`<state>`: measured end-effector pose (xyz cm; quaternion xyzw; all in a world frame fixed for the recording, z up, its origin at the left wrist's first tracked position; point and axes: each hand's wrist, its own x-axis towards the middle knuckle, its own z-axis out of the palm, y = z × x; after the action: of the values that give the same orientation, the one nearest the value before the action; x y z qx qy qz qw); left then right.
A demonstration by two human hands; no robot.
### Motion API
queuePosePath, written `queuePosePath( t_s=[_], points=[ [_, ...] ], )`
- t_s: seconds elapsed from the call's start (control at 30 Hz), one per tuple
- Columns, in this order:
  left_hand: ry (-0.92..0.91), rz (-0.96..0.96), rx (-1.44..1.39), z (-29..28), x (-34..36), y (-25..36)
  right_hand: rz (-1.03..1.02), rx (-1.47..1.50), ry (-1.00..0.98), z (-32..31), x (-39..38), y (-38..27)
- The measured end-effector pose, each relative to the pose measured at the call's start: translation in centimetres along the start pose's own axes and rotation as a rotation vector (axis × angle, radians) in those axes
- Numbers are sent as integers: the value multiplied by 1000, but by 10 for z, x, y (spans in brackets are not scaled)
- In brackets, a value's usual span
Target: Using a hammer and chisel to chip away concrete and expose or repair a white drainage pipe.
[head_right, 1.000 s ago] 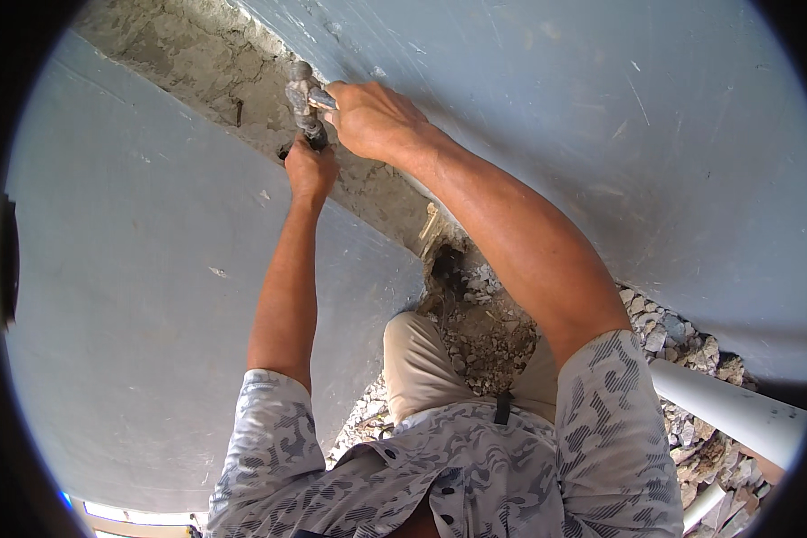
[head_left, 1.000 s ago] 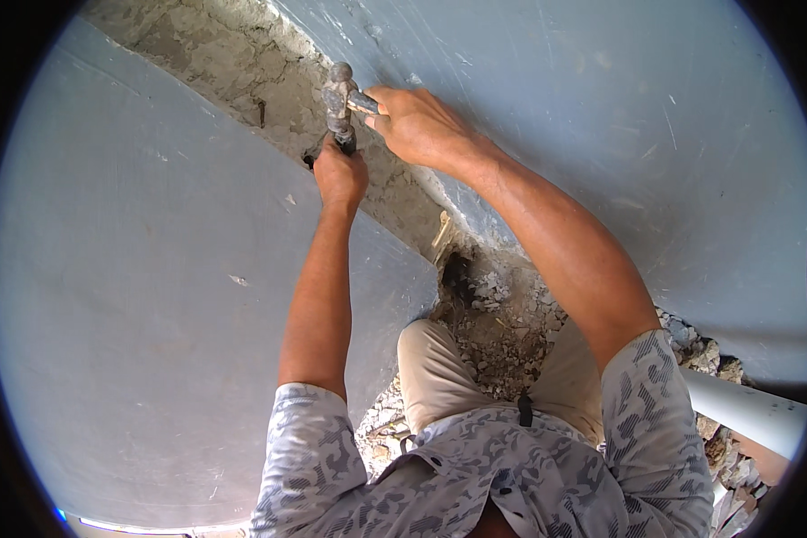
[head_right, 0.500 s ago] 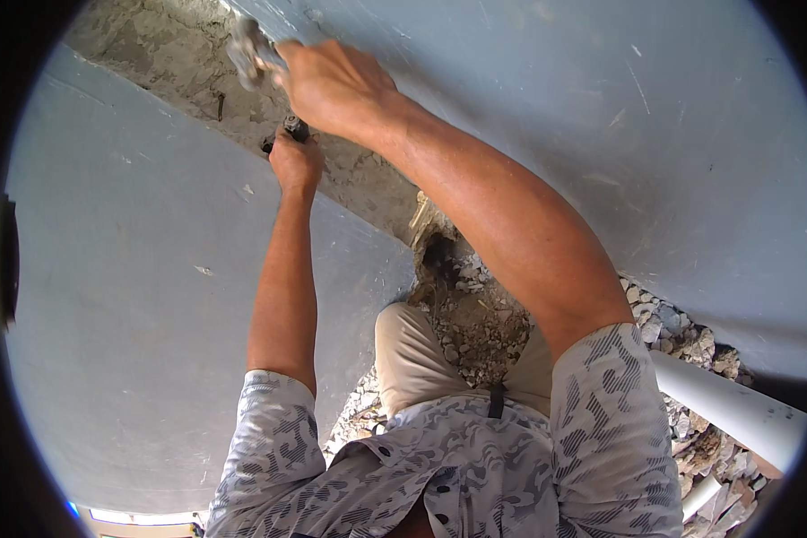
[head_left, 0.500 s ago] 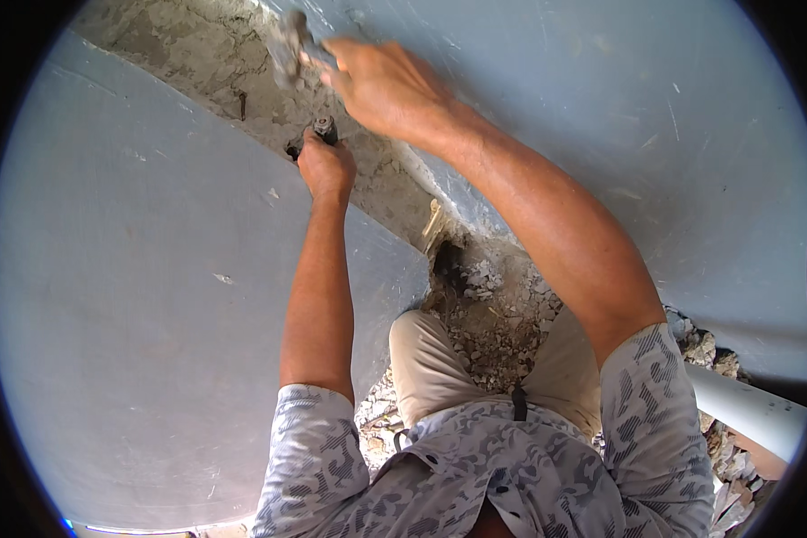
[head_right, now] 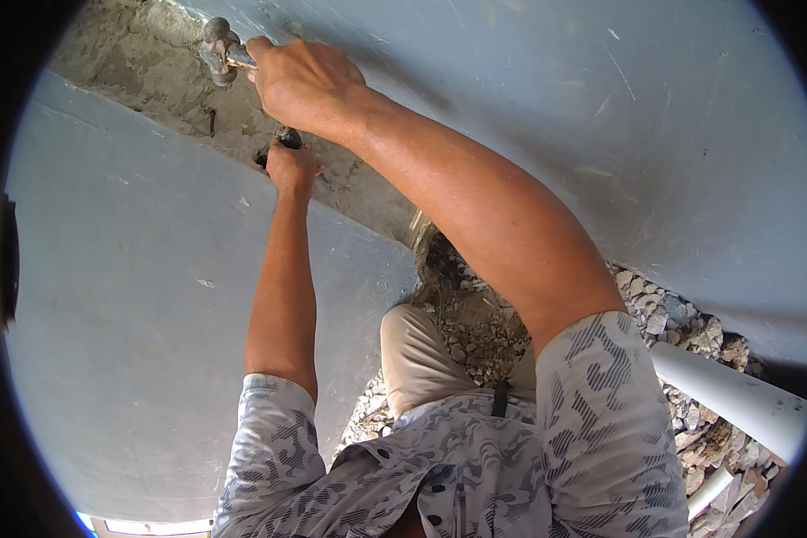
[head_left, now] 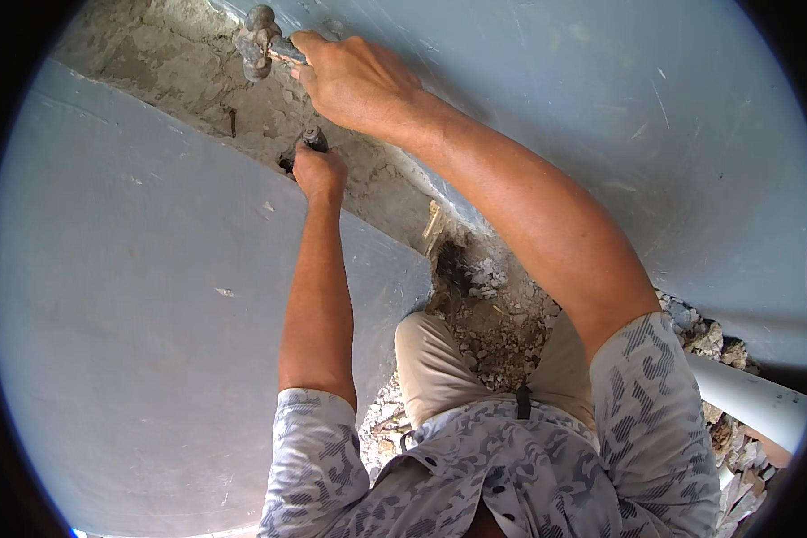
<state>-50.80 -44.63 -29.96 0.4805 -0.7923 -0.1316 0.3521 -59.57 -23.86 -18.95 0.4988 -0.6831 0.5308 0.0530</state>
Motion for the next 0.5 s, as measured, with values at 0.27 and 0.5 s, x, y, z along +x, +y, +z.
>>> queuePosePath(
  t_s=[0.27, 0.5],
  points=[
    [-1, -52, -19, 8, 2, -3, 40, -100, -240, 26, 5, 27],
    [-28, -42, -7, 12, 7, 4, -41, -18, 55, 29, 13, 26]
  ],
)
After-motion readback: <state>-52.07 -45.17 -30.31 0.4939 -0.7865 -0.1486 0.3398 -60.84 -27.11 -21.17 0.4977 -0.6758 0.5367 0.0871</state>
